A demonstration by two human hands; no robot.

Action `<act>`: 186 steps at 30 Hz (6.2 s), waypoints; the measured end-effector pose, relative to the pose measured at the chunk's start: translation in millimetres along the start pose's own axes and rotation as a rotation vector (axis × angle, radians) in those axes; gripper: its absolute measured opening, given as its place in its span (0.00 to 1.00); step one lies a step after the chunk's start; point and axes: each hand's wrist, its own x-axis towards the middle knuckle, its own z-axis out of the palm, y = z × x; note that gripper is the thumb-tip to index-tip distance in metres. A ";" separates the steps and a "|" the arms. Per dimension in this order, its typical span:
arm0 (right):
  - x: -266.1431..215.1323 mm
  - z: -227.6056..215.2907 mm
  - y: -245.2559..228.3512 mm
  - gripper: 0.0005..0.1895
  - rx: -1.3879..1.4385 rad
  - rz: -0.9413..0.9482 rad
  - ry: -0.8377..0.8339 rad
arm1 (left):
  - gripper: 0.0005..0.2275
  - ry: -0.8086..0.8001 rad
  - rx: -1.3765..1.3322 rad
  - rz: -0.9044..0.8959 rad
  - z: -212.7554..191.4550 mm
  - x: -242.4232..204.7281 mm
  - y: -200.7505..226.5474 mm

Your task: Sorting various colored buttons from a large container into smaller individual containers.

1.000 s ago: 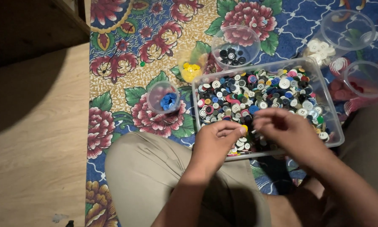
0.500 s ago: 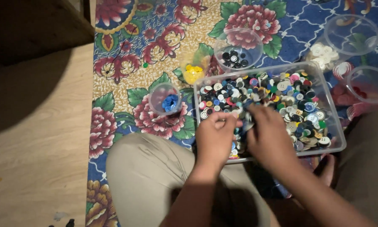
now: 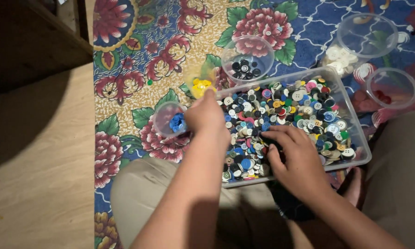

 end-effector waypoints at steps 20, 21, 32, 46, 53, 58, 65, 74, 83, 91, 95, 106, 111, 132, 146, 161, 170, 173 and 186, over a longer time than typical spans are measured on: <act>26.3 -26.9 51.0 0.19 -0.155 0.146 0.190 | 0.19 -0.238 0.117 0.097 -9.5 -28.1 41.4; 29.6 -26.1 54.4 0.19 -0.153 0.191 0.177 | 0.19 -0.274 0.132 0.163 -10.3 -27.5 31.4; 43.0 -5.7 56.0 0.11 -0.279 0.330 0.104 | 0.13 -0.476 0.510 0.273 -56.0 -66.1 -29.0; 23.1 -11.2 2.2 0.12 0.096 0.354 -0.119 | 0.25 -0.641 1.105 0.967 -70.5 -82.4 -56.4; 25.1 -45.8 39.3 0.10 0.092 0.470 -0.080 | 0.16 -0.673 1.237 0.643 -69.1 -77.0 -39.4; 20.7 -38.7 88.4 0.11 -0.152 0.487 0.023 | 0.13 -0.590 1.103 0.678 -77.2 -68.6 -40.4; 32.0 5.7 30.7 0.07 -0.128 0.302 -0.111 | 0.19 -0.727 1.073 0.636 -79.8 -82.2 -34.7; 23.5 -6.4 -20.3 0.08 0.081 0.149 -0.239 | 0.31 -0.725 1.075 0.703 -80.3 -95.7 -20.8; 30.1 -41.4 -0.8 0.08 0.029 0.286 -0.277 | 0.25 -0.647 1.038 0.872 -79.3 -83.4 -46.4; 14.6 -34.2 57.7 0.14 -0.119 0.331 -0.149 | 0.22 -0.454 0.805 1.192 -54.1 -47.6 -47.8; 4.3 -18.5 56.0 0.16 -0.138 0.245 -0.091 | 0.30 -0.415 0.988 0.928 -31.3 -23.7 -53.2; 39.1 -28.1 59.8 0.11 -0.201 0.214 0.035 | 0.34 -0.488 1.073 0.765 -32.5 -17.0 -59.1; 87.2 -30.3 70.6 0.17 -0.133 -0.070 0.055 | 0.27 -0.525 0.991 0.857 -45.3 -19.6 -62.9; 33.0 -52.3 52.8 0.16 0.139 0.492 -0.029 | 0.26 -0.575 0.870 0.929 -67.0 -37.5 -63.6; 41.9 -21.7 54.3 0.14 -0.200 0.108 -0.199 | 0.23 -0.509 0.852 0.950 -89.2 -76.3 -63.8; 46.3 -35.9 56.4 0.10 -0.197 0.366 -0.290 | 0.19 -0.542 0.744 0.909 -97.2 -73.8 -70.8; 27.7 -39.4 53.7 0.14 0.844 0.904 -0.120 | 0.17 -0.507 0.640 1.002 -93.3 -70.0 -77.3; 38.7 -35.4 45.0 0.13 1.044 0.937 -0.145 | 0.16 -0.513 0.640 1.014 -94.5 -71.0 -75.2; 169.0 -30.3 1.1 0.21 1.128 0.970 -0.008 | 0.16 -0.562 0.590 0.969 -99.0 -70.7 -69.4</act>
